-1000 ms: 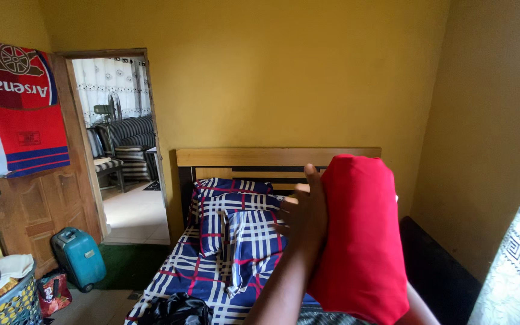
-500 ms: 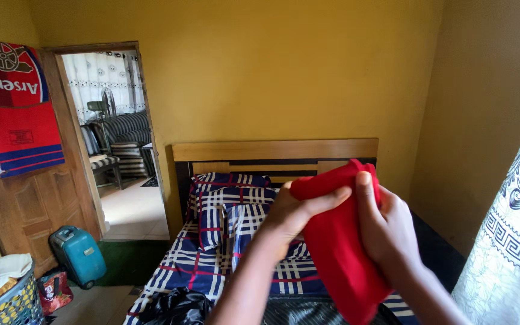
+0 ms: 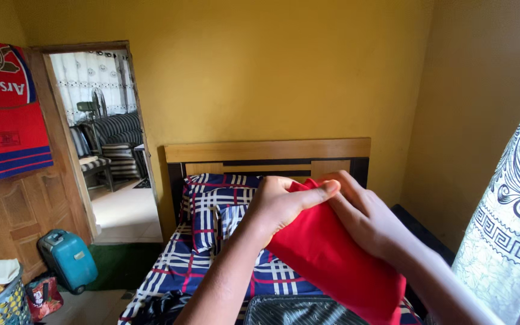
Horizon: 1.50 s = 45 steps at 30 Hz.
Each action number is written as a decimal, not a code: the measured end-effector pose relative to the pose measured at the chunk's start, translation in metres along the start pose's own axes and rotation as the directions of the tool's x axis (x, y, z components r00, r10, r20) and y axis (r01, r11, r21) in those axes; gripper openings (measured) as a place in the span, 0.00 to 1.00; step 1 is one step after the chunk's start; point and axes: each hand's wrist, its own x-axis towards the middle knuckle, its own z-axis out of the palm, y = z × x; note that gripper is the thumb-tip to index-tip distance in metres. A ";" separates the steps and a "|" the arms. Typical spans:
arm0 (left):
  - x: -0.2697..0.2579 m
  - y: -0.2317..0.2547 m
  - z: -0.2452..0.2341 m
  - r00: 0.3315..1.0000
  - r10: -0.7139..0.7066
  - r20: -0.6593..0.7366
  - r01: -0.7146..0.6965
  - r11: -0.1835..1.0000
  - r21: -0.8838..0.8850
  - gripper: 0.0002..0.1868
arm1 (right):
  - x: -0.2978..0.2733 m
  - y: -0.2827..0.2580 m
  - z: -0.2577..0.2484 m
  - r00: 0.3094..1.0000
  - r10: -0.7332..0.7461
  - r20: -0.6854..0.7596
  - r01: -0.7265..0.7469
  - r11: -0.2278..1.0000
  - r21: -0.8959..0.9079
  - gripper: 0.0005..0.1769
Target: The person folds several garments including a red shirt, a white shirt, a black shirt, and a floral-patterned cloth, then places them into an open suitcase on a bed. The person handles each item one at a time, folding and arranging them neatly inside the suitcase.
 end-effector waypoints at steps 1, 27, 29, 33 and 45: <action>-0.002 0.000 0.001 0.998 0.005 -0.064 -0.002 0.999 0.041 0.29 | 0.002 0.001 -0.001 0.996 0.020 0.083 -0.027 0.997 0.078 0.25; -0.056 -0.135 0.105 0.909 -0.383 -0.164 0.303 0.879 -0.368 0.23 | -0.103 0.136 -0.004 0.763 0.441 0.473 -0.496 0.868 -0.009 0.38; -0.056 -0.149 0.127 0.902 -0.399 -0.166 0.322 0.877 -0.357 0.23 | -0.111 0.150 -0.010 0.782 0.411 0.469 -0.440 0.896 -0.051 0.37; -0.065 -0.185 0.175 0.882 -0.449 -0.144 0.394 0.869 -0.299 0.25 | -0.143 0.178 -0.015 0.569 0.708 0.418 -0.554 0.706 -0.441 0.38; -0.137 -0.360 0.302 0.779 -0.626 -0.019 0.598 0.752 -0.277 0.32 | -0.311 0.311 0.052 0.558 0.791 0.252 -0.656 0.606 -0.449 0.46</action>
